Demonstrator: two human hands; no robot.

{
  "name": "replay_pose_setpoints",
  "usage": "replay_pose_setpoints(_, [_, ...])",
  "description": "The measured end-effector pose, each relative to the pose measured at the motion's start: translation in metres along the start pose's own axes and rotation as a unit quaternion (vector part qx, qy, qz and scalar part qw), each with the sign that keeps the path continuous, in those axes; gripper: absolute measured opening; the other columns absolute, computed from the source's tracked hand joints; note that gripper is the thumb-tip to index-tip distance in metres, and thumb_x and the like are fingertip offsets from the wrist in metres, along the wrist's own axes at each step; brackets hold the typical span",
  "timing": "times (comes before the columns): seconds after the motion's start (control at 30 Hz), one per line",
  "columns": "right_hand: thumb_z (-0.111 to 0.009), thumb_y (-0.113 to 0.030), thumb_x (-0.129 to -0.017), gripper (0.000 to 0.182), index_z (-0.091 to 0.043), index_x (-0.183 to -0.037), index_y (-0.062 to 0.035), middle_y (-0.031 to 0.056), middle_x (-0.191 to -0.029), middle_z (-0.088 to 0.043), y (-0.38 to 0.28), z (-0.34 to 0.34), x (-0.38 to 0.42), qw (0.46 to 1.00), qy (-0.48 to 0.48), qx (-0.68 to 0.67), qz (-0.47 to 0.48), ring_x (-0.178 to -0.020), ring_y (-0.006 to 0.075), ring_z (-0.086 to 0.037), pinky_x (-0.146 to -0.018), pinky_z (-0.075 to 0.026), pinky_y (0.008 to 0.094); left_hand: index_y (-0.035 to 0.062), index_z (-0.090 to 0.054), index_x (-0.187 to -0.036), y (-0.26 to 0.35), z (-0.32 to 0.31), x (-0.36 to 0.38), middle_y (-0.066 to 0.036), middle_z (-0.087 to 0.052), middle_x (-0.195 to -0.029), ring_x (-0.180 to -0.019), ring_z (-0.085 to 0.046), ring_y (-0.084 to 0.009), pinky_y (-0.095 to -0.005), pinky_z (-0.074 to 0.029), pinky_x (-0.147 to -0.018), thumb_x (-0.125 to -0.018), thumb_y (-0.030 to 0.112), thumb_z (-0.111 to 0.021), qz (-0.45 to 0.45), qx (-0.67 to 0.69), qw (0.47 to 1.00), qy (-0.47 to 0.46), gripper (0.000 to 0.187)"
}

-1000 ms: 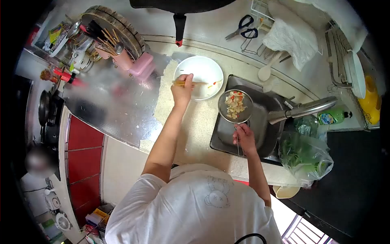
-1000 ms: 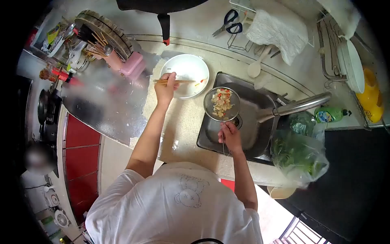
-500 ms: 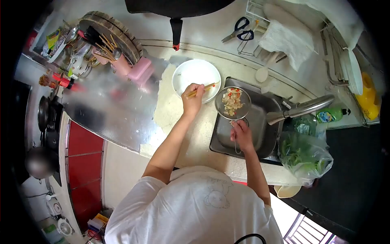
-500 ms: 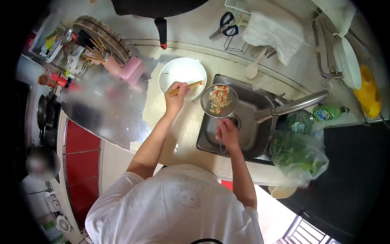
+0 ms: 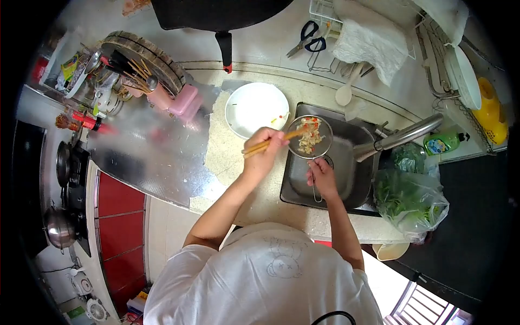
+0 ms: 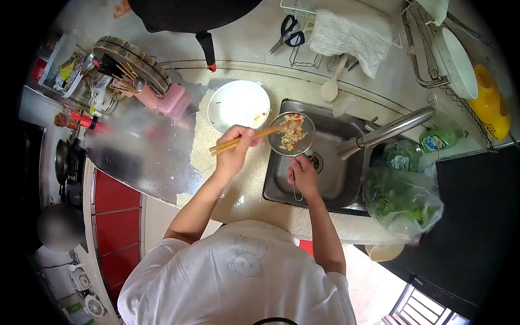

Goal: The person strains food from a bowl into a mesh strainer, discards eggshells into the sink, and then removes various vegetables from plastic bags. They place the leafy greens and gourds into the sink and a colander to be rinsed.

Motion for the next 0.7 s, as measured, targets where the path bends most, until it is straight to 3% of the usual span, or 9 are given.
replay_pose_setpoints(0.17, [-0.05, -0.018, -0.091, 0.016, -0.051, -0.082, -0.0044, 0.0019, -0.062, -0.053, -0.001, 0.001, 0.002, 1.0, 0.003, 0.005, -0.009, -0.045, 0.0077, -0.048, -0.042, -0.042, 0.0236, 0.0013, -0.06, -0.08, -0.009, -0.005, 0.015, -0.008, -0.06, -0.075, -0.069, -0.058, -0.0142, -0.0262, -0.046, -0.062, -0.083, 0.008, -0.06, -0.11, -0.143, 0.979, -0.092, 0.007])
replay_pose_setpoints(0.2, [-0.05, -0.018, -0.091, 0.016, -0.051, -0.082, -0.0044, 0.002, -0.062, -0.053, -0.001, 0.001, 0.002, 1.0, 0.006, 0.01, -0.013, -0.045, 0.0077, -0.048, -0.042, -0.043, 0.0236, 0.0011, -0.061, -0.08, 0.001, -0.003, 0.017, -0.008, -0.06, -0.075, -0.068, -0.058, -0.0148, -0.0259, -0.046, -0.062, -0.083, 0.007, -0.06, -0.183, -0.147, 0.971, -0.056, 0.007])
replay_pose_setpoints(0.3, [-0.051, -0.018, -0.091, 0.016, -0.051, -0.082, -0.0043, 0.0023, -0.062, -0.054, 0.006, 0.003, 0.003, 1.0, -0.004, -0.002, 0.004, -0.045, 0.0077, -0.048, -0.042, -0.043, 0.0232, 0.0006, -0.06, -0.079, 0.011, 0.018, 0.003, -0.008, -0.06, -0.075, -0.068, -0.058, -0.0156, -0.0261, -0.046, -0.061, -0.083, 0.008, -0.06, -0.176, -0.154, 0.97, 0.072, 0.008])
replay_pose_setpoints(0.37, [-0.051, -0.018, -0.091, 0.016, -0.051, -0.082, -0.0043, 0.0024, -0.061, -0.054, 0.002, 0.002, 0.006, 1.0, -0.009, -0.007, -0.005, -0.045, 0.0077, -0.049, -0.041, -0.043, 0.023, 0.0, -0.059, -0.078, -0.017, 0.034, -0.024, -0.008, -0.061, -0.074, -0.067, -0.058, -0.0156, -0.0261, -0.046, -0.061, -0.084, 0.009, -0.06, -0.162, -0.157, 0.969, 0.098, 0.01])
replay_pose_setpoints(0.5, [-0.051, -0.018, -0.091, 0.016, -0.052, -0.083, -0.0047, 0.0024, -0.061, -0.054, 0.003, -0.003, 0.005, 1.0, -0.012, 0.006, -0.004, -0.045, 0.0077, -0.049, -0.041, -0.043, 0.0227, -0.001, -0.057, -0.082, -0.052, 0.031, -0.039, -0.007, -0.063, -0.075, -0.068, -0.063, -0.013, -0.0231, -0.049, -0.063, -0.089, 0.017, -0.056, -0.046, -0.156, 0.985, 0.057, 0.02])
replay_pose_setpoints(0.53, [-0.051, -0.018, -0.091, 0.015, -0.052, -0.083, -0.0049, 0.0024, -0.061, -0.054, 0.003, -0.003, 0.005, 1.0, -0.014, 0.005, 0.002, -0.044, 0.0077, -0.048, -0.041, -0.043, 0.0226, -0.0008, -0.058, -0.078, -0.055, 0.025, -0.038, -0.008, -0.062, -0.075, -0.067, -0.063, -0.0135, -0.0241, -0.047, -0.059, -0.087, 0.014, -0.058, -0.019, -0.078, 0.994, 0.077, 0.018])
replay_pose_setpoints(0.7, [-0.051, -0.018, -0.091, 0.015, -0.053, -0.084, -0.0054, 0.0018, -0.061, -0.053, 0.003, -0.003, 0.007, 0.998, -0.021, -0.061, -0.002, -0.044, 0.0075, -0.047, -0.042, -0.042, 0.0221, -0.0013, -0.058, -0.079, -0.041, 0.023, -0.028, -0.007, -0.062, -0.076, -0.069, -0.062, -0.0121, -0.0242, -0.047, -0.062, -0.088, 0.014, -0.057, -0.055, -0.091, 0.992, 0.066, 0.017])
Point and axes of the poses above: each hand's wrist, its own x-axis away from the middle knuckle, its own z-axis out of the back of the hand, y = z × x, the point moved 1 cm from there along -x, towards the middle knuckle
